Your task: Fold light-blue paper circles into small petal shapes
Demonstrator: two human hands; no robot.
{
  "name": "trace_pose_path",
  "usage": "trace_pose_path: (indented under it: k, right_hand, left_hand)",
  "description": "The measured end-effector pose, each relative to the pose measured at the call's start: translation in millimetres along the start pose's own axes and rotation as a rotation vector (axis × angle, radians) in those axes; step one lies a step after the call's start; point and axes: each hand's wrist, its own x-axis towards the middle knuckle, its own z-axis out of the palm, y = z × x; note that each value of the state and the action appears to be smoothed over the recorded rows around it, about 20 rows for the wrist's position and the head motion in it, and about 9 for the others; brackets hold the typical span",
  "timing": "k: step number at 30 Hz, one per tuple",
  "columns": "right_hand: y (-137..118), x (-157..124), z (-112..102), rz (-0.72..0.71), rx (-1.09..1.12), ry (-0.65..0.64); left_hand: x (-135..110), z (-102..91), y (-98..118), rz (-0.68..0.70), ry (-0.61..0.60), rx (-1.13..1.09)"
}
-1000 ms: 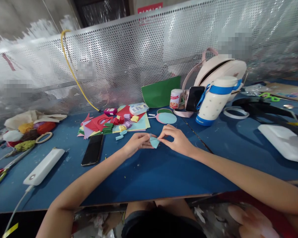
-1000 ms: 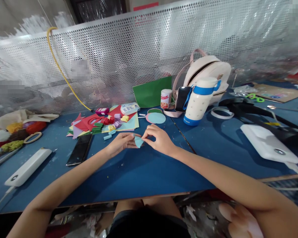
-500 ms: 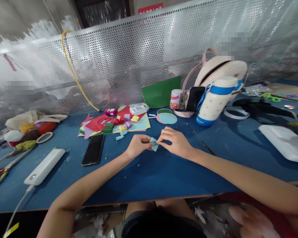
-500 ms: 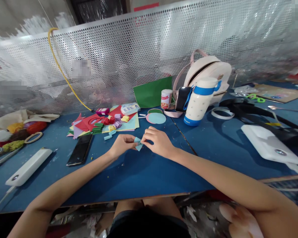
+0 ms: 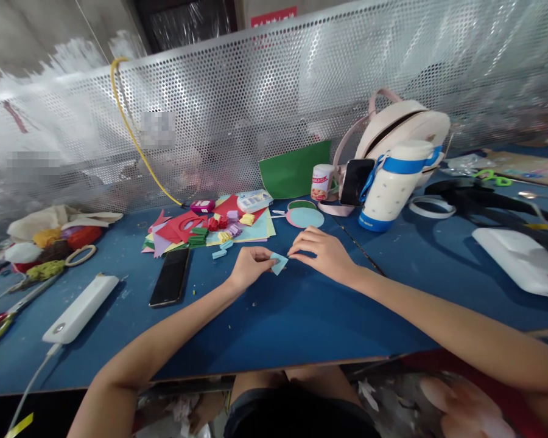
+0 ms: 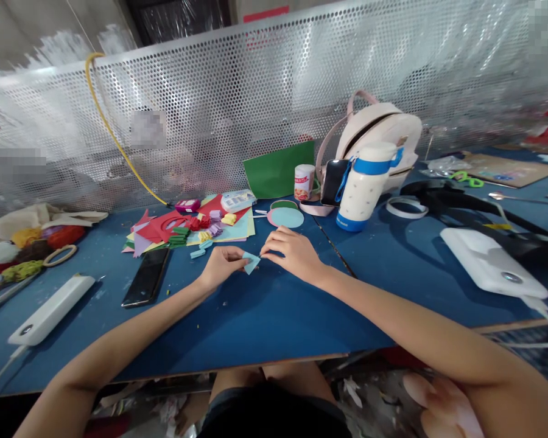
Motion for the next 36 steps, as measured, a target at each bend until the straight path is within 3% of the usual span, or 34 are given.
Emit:
trace_pose_path:
  k: [13, 18, 36]
  right_hand:
    - [-7.8, -2.8, 4.7, 0.052, 0.049, -0.085]
    - [-2.7, -2.0, 2.2, 0.104, 0.040, -0.087]
    - [-2.2, -0.6, 2.0, 0.205, 0.233, -0.089]
  left_hand:
    - [0.1, 6.9, -7.2, 0.081, -0.035, 0.116]
    - [2.4, 3.6, -8.5, 0.093, 0.023, 0.067]
    - [-0.5, 7.1, -5.9, -0.035, 0.080, -0.075]
